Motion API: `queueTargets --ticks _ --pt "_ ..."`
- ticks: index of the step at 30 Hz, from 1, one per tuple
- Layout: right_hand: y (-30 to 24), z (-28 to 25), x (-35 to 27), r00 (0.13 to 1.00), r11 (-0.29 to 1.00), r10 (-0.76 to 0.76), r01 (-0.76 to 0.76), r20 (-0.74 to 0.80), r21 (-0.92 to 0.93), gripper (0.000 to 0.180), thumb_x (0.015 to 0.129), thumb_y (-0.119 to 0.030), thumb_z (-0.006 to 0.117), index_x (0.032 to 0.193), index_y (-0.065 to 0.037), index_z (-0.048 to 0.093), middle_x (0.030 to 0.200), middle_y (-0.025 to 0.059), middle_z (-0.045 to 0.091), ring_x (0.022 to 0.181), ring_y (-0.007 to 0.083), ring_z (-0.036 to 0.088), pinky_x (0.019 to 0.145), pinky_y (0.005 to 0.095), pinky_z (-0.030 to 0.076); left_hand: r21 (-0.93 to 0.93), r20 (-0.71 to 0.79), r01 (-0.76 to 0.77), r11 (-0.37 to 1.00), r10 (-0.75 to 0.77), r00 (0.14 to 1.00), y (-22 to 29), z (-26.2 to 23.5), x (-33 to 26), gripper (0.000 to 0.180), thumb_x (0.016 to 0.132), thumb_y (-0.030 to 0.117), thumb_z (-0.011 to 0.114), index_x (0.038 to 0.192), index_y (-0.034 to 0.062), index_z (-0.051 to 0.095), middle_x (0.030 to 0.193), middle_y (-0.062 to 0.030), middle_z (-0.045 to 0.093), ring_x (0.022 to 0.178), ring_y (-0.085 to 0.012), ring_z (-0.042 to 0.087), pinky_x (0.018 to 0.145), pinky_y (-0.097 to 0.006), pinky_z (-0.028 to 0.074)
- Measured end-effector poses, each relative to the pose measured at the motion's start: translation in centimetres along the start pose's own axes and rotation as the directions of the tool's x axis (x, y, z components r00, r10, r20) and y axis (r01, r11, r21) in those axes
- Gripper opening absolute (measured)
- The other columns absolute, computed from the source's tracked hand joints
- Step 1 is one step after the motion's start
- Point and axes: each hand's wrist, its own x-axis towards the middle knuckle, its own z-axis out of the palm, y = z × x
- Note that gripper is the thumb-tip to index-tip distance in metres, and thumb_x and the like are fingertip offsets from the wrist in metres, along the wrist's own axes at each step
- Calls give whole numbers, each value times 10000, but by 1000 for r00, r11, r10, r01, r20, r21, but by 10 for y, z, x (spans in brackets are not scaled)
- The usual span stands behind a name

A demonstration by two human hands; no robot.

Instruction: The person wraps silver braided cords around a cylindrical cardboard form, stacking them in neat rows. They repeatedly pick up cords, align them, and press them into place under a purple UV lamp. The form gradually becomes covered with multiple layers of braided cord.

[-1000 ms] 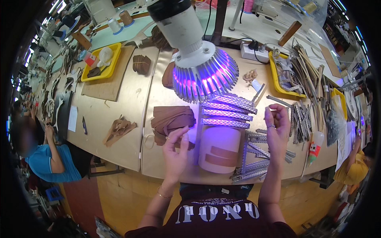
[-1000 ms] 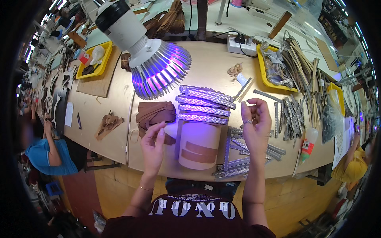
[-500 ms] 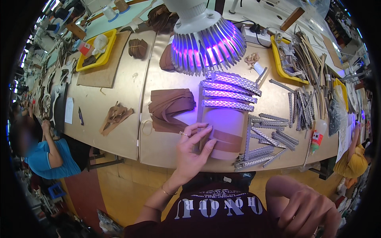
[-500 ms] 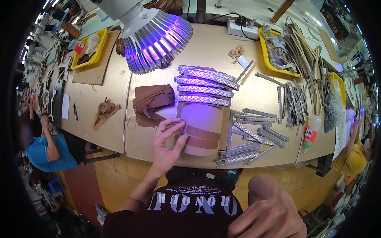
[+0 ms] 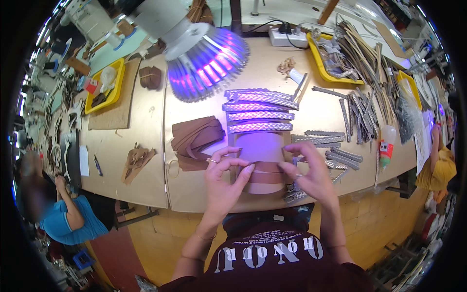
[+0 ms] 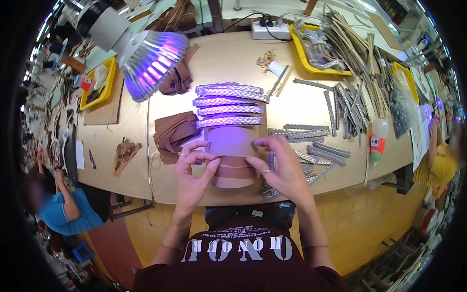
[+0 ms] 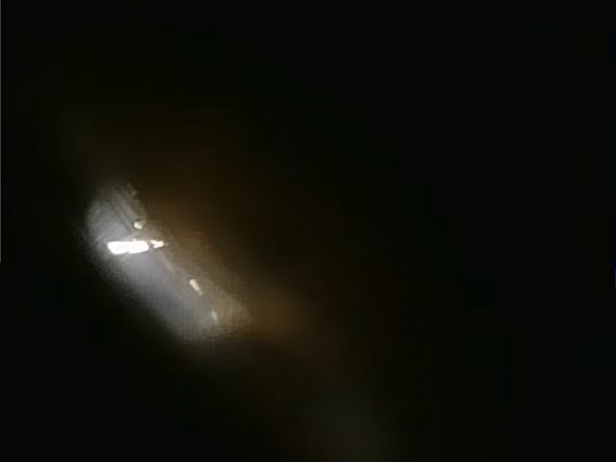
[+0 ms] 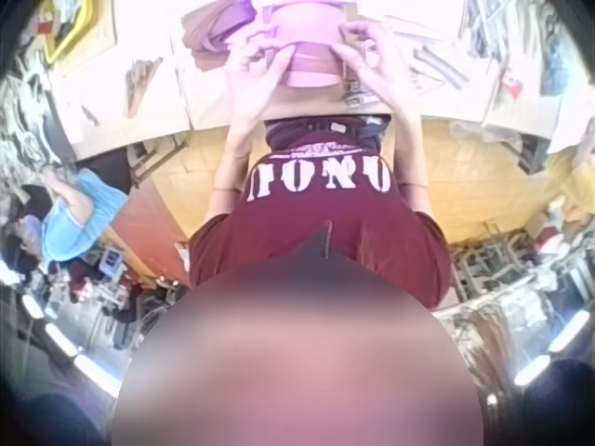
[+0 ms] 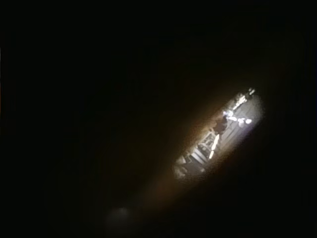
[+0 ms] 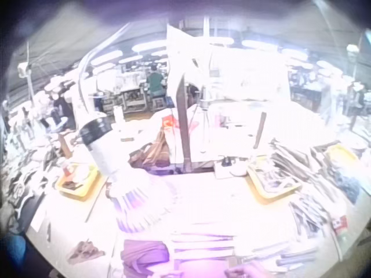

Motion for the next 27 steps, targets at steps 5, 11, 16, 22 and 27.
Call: queueTargets --ticks 5,11,16,22,27 --pt "23 11 1 997 997 -71 71 25 -7 213 851 -147 734 959 -34 588 971 75 579 909 226 581 864 349 455 -272 -10 66 960 -71 997 0 2 -3 142 814 10 753 928 13 668 1018 -75 653 936 -138 608 813 -271 470" --pt "9 1 15 992 981 -100 111 74 -158 208 908 -271 663 914 -78 585 918 71 600 922 265 588 878 395 393 -393 -82 98 914 -141 987 -1 1 8 213 859 -45 692 1044 -2 596 956 -63 642 841 -95 595 737 -215 471" --pt "14 7 23 946 913 -251 160 -207 -375 213 918 -294 643 941 -86 603 898 62 618 887 266 600 892 423 376 -432 -119 186 882 -260 958 -8 9 20 248 901 -30 639 1135 -11 560 988 -73 638 832 -85 590 688 -207 470" --pt "46 -22 -13 939 921 174 -262 -298 -288 241 909 -305 656 932 -65 660 849 100 673 815 299 648 780 422 465 -321 -213 140 937 -215 953 -22 3 7 224 956 3 558 1178 -25 556 1139 -106 613 898 -104 587 750 -231 478" --pt "56 -8 -32 943 890 310 -333 -120 -312 300 892 -330 677 883 -29 687 803 160 700 762 345 682 669 453 511 -208 -295 110 972 -170 940 -22 -4 -2 201 970 49 550 1156 -3 608 1223 -107 618 906 -93 555 856 -254 455"
